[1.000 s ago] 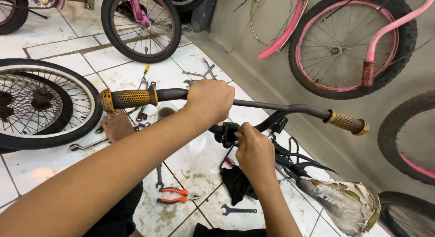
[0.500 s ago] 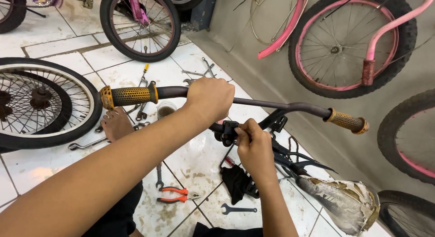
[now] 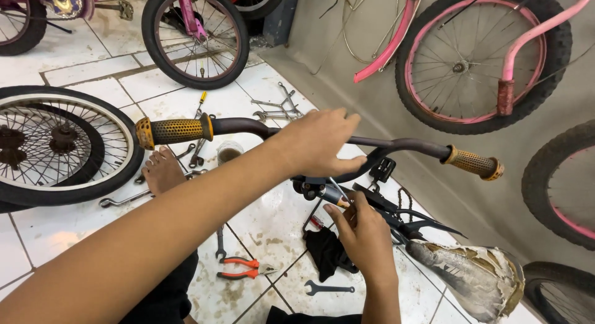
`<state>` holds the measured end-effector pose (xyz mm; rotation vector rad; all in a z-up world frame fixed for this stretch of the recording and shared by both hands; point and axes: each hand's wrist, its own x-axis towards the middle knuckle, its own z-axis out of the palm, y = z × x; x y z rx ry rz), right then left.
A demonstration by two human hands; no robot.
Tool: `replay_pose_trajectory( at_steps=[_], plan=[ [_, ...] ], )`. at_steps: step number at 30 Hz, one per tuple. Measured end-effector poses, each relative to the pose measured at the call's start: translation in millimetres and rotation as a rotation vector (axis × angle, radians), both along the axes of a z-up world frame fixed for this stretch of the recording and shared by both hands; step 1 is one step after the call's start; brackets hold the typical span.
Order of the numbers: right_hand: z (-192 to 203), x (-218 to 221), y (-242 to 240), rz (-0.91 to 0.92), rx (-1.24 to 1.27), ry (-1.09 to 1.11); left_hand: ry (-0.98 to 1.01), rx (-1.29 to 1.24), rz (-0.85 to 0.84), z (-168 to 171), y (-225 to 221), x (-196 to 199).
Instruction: Securing the stem assembly on a bicycle handlebar by tightening bolts with a tool.
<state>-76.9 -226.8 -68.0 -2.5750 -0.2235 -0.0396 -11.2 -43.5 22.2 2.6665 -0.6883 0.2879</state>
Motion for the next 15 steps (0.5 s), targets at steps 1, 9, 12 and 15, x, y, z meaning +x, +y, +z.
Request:
replay_pose_trajectory(
  at_steps=[1, 9, 12, 15],
  plan=[
    [-4.6, 1.0, -4.5, 0.001, 0.004, -0.003, -0.003, 0.004, 0.001, -6.7, -11.1, 7.6],
    [-40.3, 15.5, -31.6, 0.168, 0.207, -0.250, 0.012, 0.204, 0.086, -11.3, -70.6, 47.3],
    [-52.8, 22.5, -38.7, 0.162, 0.177, -0.325, 0.212, 0.167, 0.245, 3.8, -79.5, 39.2],
    [-53.6, 19.9, -31.1, 0.111, 0.199, -0.395, 0.171, 0.145, 0.341, -3.4, -89.2, 39.6]
  ],
)
